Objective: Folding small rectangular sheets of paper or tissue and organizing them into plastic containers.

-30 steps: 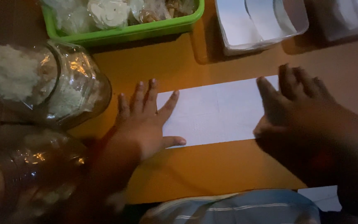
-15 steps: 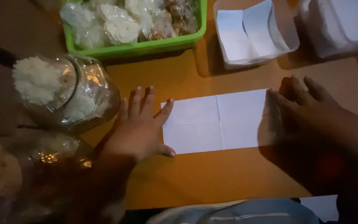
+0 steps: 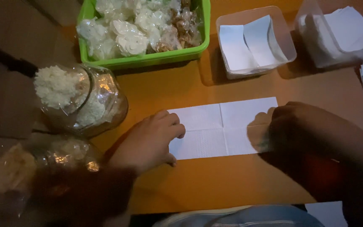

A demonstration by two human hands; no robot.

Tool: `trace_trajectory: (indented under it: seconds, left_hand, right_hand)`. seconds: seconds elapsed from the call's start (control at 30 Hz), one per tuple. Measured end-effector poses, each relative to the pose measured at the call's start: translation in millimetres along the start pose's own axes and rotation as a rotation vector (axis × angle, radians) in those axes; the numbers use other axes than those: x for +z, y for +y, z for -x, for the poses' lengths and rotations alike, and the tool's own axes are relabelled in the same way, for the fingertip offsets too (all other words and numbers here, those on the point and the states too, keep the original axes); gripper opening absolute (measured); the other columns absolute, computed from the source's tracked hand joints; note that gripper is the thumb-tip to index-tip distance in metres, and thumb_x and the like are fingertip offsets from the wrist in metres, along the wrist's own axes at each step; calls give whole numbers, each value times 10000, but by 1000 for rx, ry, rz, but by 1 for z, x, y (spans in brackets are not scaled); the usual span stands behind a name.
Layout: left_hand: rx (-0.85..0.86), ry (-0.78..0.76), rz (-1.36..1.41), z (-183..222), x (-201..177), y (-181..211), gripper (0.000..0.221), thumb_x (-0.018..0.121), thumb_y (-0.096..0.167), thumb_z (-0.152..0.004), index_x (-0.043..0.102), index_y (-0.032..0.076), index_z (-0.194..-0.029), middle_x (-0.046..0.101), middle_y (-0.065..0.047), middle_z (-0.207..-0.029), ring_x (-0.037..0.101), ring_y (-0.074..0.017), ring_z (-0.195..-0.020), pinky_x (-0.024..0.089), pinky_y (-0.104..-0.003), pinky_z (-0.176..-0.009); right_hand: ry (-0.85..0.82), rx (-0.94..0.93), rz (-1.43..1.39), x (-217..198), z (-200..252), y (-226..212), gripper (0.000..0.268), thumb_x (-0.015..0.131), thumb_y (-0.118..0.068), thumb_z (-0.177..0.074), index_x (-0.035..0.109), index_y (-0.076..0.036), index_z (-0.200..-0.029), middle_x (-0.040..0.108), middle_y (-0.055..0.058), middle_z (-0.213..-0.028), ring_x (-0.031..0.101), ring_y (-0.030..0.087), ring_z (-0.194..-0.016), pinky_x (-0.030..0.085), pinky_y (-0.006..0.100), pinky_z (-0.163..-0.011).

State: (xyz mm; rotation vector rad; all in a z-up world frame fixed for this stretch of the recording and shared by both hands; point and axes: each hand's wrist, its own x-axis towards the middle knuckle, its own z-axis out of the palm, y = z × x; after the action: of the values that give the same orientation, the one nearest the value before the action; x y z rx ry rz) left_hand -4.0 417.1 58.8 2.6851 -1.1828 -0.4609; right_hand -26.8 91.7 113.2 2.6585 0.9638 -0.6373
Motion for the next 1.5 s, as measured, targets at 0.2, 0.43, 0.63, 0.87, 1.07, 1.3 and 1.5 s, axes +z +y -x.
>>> trace_trajectory:
  seconds: [0.2,0.43,0.63,0.87,1.07,1.3,1.5]
  left_hand:
    - [26,-76,48,1,-17,4,395,875,251,-820,697,102,-1140,662,-114,-1123,617,-323,-1137,509,-455,-981]
    - [6,-57,134,5,-28,9,594,974,340,-683,682,60,-1118,660,-139,-1100,620,-358,-1106,527,-478,-932]
    - [-13,134,62,-6,-1,-4,376,894,400,-728,672,149,-898,706,-87,-919,625,-346,-924,462,-506,-726]
    - [-110,196,75,-14,5,-9,148,663,217,-898,647,83,-839,662,-167,-829,630,-404,-758,456,-571,-642]
    - [-99,229,38,-15,8,-10,178,642,210,-901,597,70,-802,658,-176,-815,609,-420,-784,429,-583,-658]
    - [-68,309,17,-13,14,-13,166,680,213,-865,613,67,-822,652,-178,-816,614,-416,-770,441,-575,-661]
    - [-87,313,-13,-13,18,-15,182,690,227,-873,618,71,-813,648,-172,-776,613,-425,-728,439,-591,-631]
  right_hand:
    - [16,15,-315,220,-31,157,100,788,-368,-742,835,-320,-816,778,-119,-916,716,111,-834,540,294,-838]
    - [-144,408,-556,69,10,90,137,822,-204,-784,831,-288,-891,830,-124,-954,710,74,-889,504,241,-874]
    - [-183,648,-790,-25,8,11,18,764,-119,-838,780,-110,-839,778,45,-818,652,171,-771,465,286,-725]
    - [48,465,-609,30,-12,54,240,698,-350,-894,699,-198,-1079,785,8,-1078,742,214,-932,537,345,-815]
    - [75,568,-723,9,-13,41,664,816,-371,-779,593,-207,-1382,722,47,-1327,718,241,-1162,570,400,-931]
    - [41,581,-500,12,-22,41,695,833,-316,-765,597,-150,-1397,802,108,-1122,807,259,-906,591,353,-763]
    - [101,598,-541,22,-24,44,749,848,-294,-716,596,-190,-1413,770,97,-1185,775,287,-984,572,380,-816]
